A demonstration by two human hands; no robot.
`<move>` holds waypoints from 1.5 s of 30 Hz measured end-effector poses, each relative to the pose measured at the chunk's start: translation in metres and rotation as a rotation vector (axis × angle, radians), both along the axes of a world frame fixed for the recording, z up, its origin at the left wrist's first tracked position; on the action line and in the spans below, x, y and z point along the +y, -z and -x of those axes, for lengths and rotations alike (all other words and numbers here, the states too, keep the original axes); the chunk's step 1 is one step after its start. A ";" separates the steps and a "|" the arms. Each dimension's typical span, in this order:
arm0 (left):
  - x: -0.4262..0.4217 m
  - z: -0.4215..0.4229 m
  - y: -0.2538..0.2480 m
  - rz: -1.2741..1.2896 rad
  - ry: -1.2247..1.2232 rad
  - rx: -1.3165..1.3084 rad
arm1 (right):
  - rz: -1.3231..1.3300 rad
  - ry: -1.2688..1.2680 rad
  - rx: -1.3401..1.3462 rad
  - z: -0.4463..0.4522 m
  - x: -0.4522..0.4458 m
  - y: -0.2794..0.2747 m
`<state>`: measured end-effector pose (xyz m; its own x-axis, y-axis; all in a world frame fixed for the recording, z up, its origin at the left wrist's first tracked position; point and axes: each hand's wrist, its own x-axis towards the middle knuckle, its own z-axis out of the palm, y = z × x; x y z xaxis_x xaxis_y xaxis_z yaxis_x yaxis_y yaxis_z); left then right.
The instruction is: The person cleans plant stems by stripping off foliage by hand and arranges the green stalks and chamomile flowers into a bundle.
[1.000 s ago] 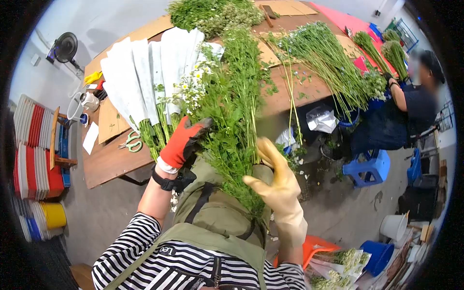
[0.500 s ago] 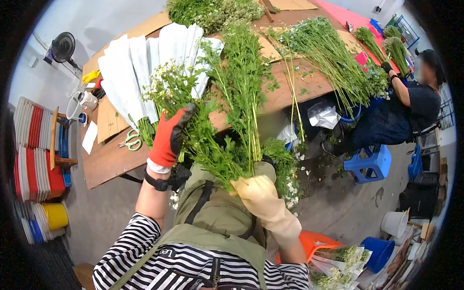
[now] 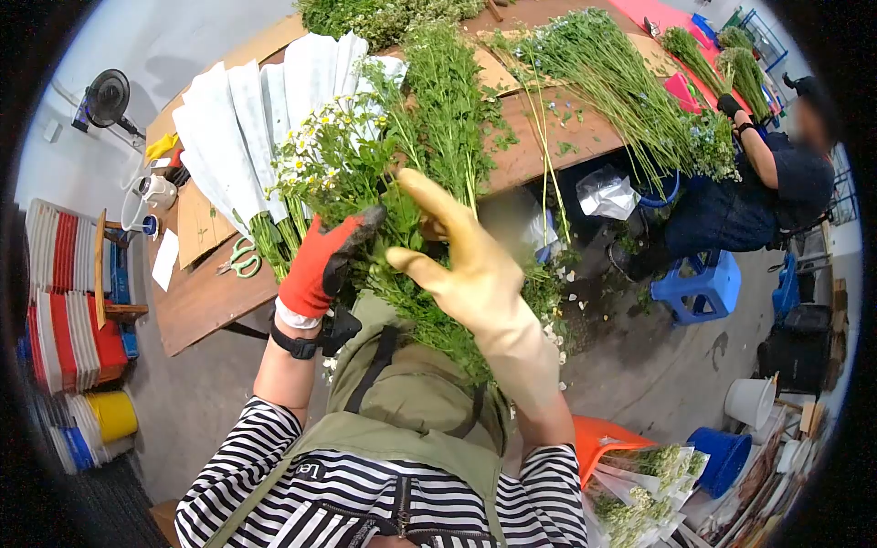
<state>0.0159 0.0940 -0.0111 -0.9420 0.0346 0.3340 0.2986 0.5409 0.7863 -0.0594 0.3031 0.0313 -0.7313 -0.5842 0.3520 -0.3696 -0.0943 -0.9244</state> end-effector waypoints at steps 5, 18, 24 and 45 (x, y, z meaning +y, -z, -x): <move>0.014 -0.003 0.006 0.105 -0.119 -0.143 | 0.200 -0.036 -0.260 -0.012 -0.007 0.049; -0.004 0.000 0.022 -0.038 -0.197 0.001 | -0.329 0.133 -0.151 -0.054 0.066 0.031; 0.010 0.001 0.021 0.186 -0.253 0.066 | -0.055 0.009 0.240 -0.047 0.033 0.063; -0.029 -0.004 0.031 -0.662 -0.470 -0.145 | -0.049 0.029 -0.910 -0.058 0.062 0.124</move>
<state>0.0200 0.0647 -0.0424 -0.8445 -0.5351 0.0206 0.0277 -0.0052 0.9996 -0.0017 0.3648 -0.0927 -0.7289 -0.5604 -0.3933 0.5033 -0.0491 -0.8627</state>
